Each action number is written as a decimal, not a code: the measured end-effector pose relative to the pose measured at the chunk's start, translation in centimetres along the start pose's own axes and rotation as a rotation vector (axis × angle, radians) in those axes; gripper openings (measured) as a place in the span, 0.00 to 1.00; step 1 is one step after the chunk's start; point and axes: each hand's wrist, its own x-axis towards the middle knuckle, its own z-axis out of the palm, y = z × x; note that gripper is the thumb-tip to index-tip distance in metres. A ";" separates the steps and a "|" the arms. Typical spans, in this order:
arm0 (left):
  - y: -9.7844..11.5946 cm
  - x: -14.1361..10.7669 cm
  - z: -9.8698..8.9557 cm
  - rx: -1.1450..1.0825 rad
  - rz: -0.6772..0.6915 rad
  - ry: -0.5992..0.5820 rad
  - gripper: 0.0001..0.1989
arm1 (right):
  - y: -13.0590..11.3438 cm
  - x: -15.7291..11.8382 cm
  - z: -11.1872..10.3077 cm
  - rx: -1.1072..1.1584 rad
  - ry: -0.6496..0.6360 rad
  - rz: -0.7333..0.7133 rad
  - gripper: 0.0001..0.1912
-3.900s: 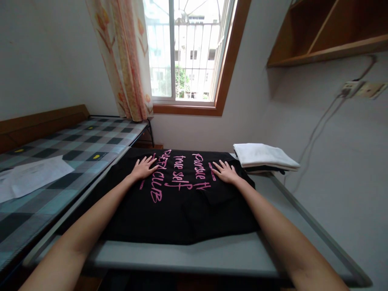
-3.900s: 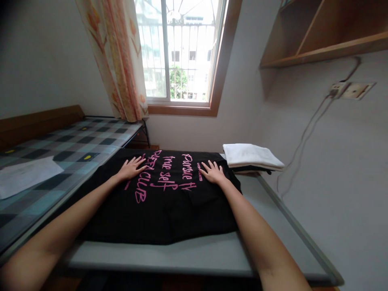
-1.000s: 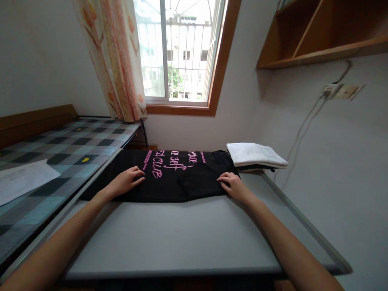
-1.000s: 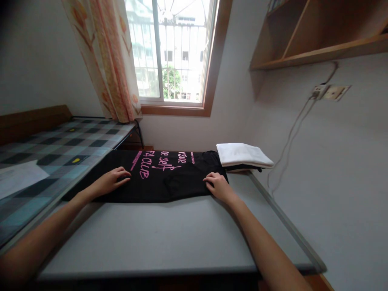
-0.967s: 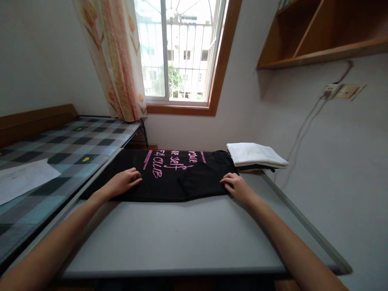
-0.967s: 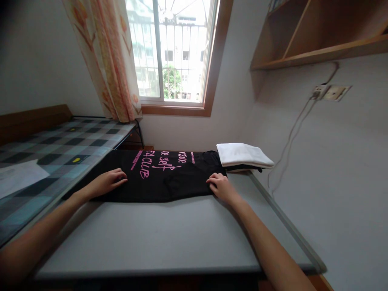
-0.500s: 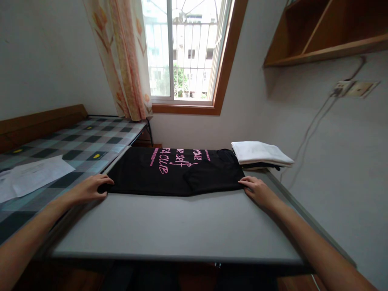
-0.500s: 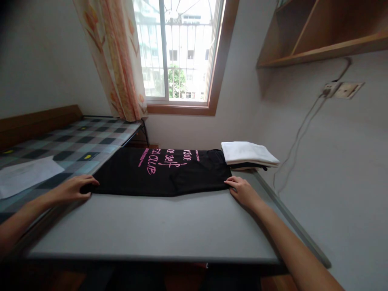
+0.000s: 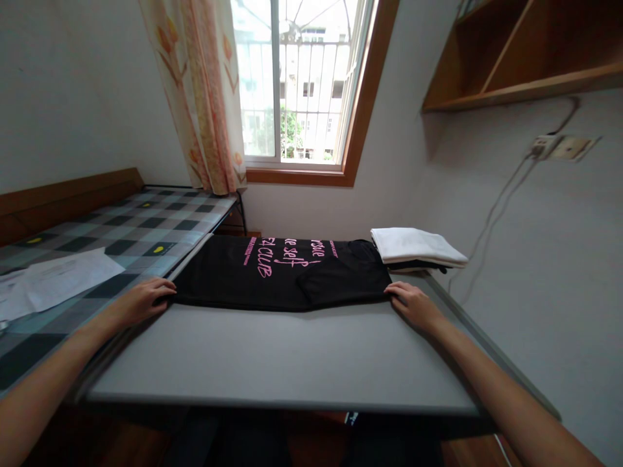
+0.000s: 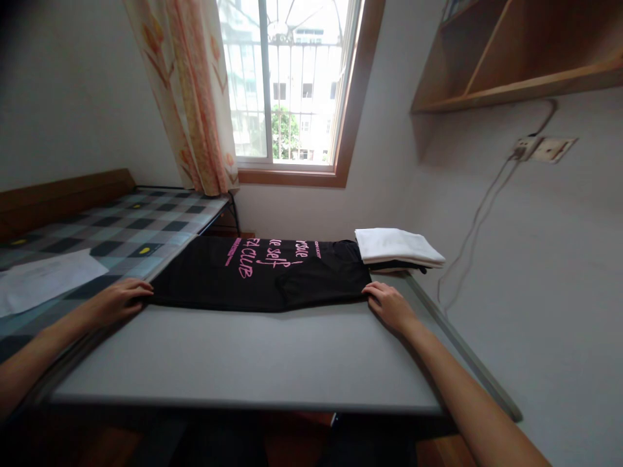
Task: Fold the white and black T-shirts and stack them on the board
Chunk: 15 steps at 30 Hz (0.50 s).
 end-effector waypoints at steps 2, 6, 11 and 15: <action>0.2 0.0 -0.2 0.012 -0.023 0.056 0.16 | 0.0 0.0 -0.1 0.044 0.001 0.003 0.14; 1.2 0.2 -0.7 -0.157 -0.093 0.188 0.22 | 0.3 0.1 -0.1 0.113 0.004 0.013 0.13; 2.6 0.8 -1.6 -0.349 -0.256 0.303 0.35 | 0.4 0.7 -0.3 0.155 0.044 0.033 0.14; 2.5 0.8 -2.2 -0.401 -0.291 0.330 0.36 | 0.1 1.1 -1.0 0.150 0.064 0.048 0.14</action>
